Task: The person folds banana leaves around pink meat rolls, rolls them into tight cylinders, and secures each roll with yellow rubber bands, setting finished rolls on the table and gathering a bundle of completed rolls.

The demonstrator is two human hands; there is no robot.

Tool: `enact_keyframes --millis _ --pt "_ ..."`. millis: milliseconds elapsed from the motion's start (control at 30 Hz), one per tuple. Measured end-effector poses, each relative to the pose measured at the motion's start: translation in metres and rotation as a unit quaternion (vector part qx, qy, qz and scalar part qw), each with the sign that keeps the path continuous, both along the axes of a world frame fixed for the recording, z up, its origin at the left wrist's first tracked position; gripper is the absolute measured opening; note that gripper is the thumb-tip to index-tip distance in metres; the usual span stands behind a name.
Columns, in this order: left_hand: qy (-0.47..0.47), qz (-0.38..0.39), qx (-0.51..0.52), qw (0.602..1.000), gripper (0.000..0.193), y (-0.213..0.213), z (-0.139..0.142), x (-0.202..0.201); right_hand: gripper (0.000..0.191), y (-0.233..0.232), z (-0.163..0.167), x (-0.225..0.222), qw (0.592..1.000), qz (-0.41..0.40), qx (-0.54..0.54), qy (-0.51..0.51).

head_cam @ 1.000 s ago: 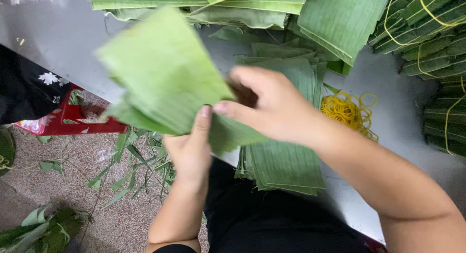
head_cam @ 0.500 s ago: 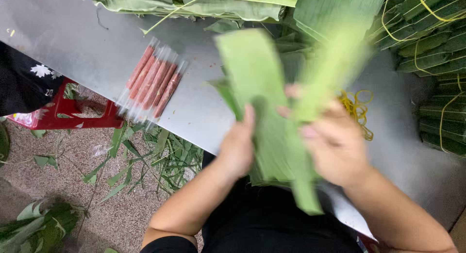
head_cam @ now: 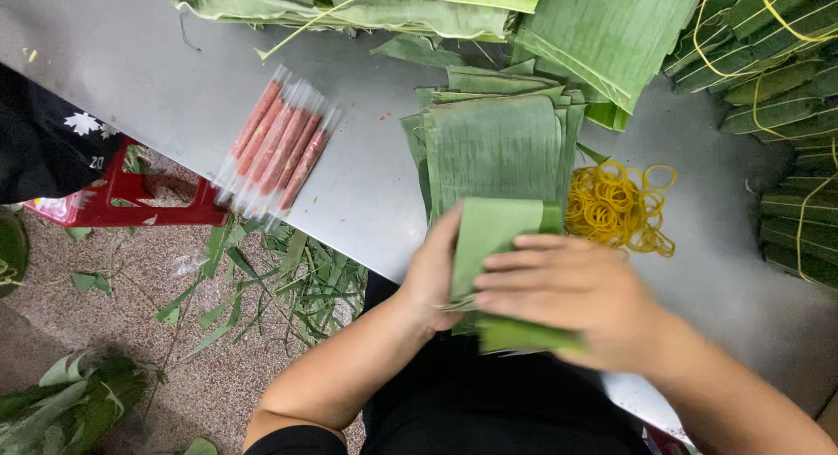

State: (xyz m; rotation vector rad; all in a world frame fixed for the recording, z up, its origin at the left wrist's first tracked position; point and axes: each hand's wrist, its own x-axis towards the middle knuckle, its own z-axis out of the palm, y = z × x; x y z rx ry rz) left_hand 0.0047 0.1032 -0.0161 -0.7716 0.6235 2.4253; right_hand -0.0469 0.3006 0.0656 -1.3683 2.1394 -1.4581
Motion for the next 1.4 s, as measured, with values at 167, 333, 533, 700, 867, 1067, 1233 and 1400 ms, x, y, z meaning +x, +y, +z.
enact_keyframes --millis 167,333,533,700,867,1067,1233,1400 --pt "0.163 -0.142 -0.150 0.965 0.033 -0.010 0.018 -0.002 0.055 -0.012 0.013 -0.007 0.996 0.004 -0.016 0.093" --pt "0.391 -0.331 -0.368 0.776 0.020 -0.011 0.058 -0.002 0.034 -0.002 0.000 -0.012 0.967 -0.130 0.105 0.193" --pt "0.354 -0.408 -0.488 0.686 0.018 -0.027 0.072 0.005 0.024 -0.003 -0.011 -0.006 0.974 -0.188 0.092 0.087" --pt "0.445 -0.122 -0.652 0.602 0.031 -0.056 0.064 -0.005 0.022 -0.005 -0.007 0.001 0.964 -0.252 0.030 -0.075" --pt "0.379 -0.195 -0.835 0.346 0.076 -0.110 0.001 -0.064 0.035 -0.014 -0.016 -0.006 0.964 -0.251 -0.009 0.085" --pt "0.320 -0.228 -0.860 0.327 0.082 -0.102 -0.037 -0.091 0.028 -0.032 -0.039 -0.003 0.971 -0.085 0.153 0.165" --pt "0.218 -0.221 -0.886 0.345 0.071 -0.097 -0.014 -0.004 0.026 -0.032 -0.039 0.003 0.973 -0.101 0.158 0.136" --pt "-0.132 -0.391 -0.803 0.429 0.059 -0.134 0.014 0.071 0.027 -0.033 -0.023 0.002 0.972 -0.108 0.152 0.146"
